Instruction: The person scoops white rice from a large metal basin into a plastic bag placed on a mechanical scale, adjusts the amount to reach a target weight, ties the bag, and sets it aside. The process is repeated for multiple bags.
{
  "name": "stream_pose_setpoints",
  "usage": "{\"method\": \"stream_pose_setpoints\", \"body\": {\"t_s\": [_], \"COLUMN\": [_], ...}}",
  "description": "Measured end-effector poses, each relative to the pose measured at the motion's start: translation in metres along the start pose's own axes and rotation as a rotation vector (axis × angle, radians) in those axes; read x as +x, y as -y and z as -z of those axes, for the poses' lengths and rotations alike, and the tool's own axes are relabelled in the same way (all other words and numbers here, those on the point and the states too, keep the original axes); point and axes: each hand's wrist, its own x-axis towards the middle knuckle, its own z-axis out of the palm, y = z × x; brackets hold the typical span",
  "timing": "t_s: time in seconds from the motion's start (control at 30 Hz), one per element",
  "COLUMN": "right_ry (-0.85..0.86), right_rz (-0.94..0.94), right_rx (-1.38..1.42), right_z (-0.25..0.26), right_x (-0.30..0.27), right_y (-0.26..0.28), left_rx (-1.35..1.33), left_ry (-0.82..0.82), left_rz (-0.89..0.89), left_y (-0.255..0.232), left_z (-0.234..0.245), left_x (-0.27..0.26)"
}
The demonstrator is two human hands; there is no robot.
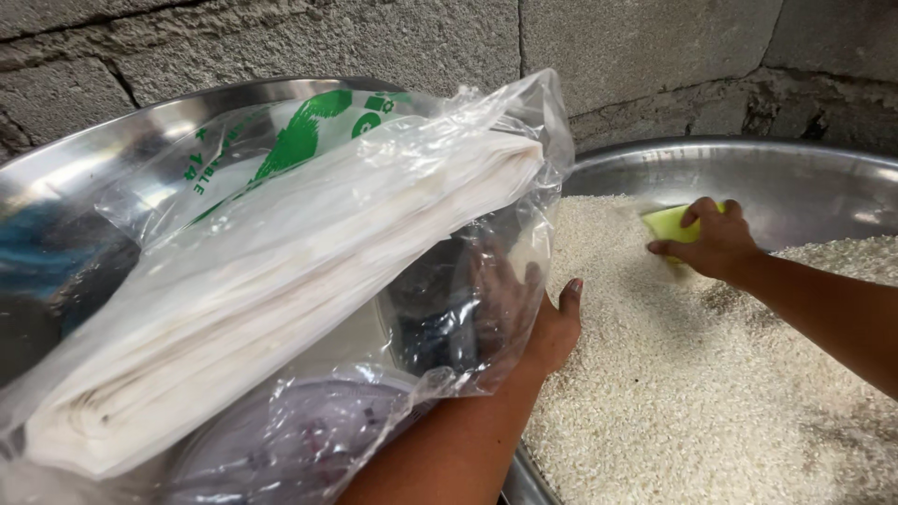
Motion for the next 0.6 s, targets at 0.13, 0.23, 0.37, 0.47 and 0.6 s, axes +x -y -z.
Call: {"method": "stream_pose_setpoints", "body": {"t_s": [0.13, 0.23, 0.37, 0.47, 0.6], "right_ry": [0.105, 0.141, 0.176, -0.045, -0.367], "right_rz": [0.267, 0.507, 0.578, 0.595, 0.247], "right_rx": [0.018, 0.000, -0.183, -0.165, -0.480], "right_z": [0.030, 0.058, 0.088, 0.107, 0.122], "right_x": [-0.046, -0.083, -0.132, -0.152, -0.156], "right_y": [0.037, 0.056, 0.068, 0.055, 0.012], "left_rx": [0.001, 0.050, 0.098, 0.164, 0.165], "left_ry": [0.149, -0.122, 0.028, 0.064, 0.073], "left_rz": [0.078, -0.077, -0.018, -0.013, -0.012], "left_y": [-0.001, 0.000, 0.000, -0.003, -0.006], "left_z": [0.003, 0.002, 0.007, 0.013, 0.019], "left_x": [0.001, 0.004, 0.003, 0.001, -0.003]}}
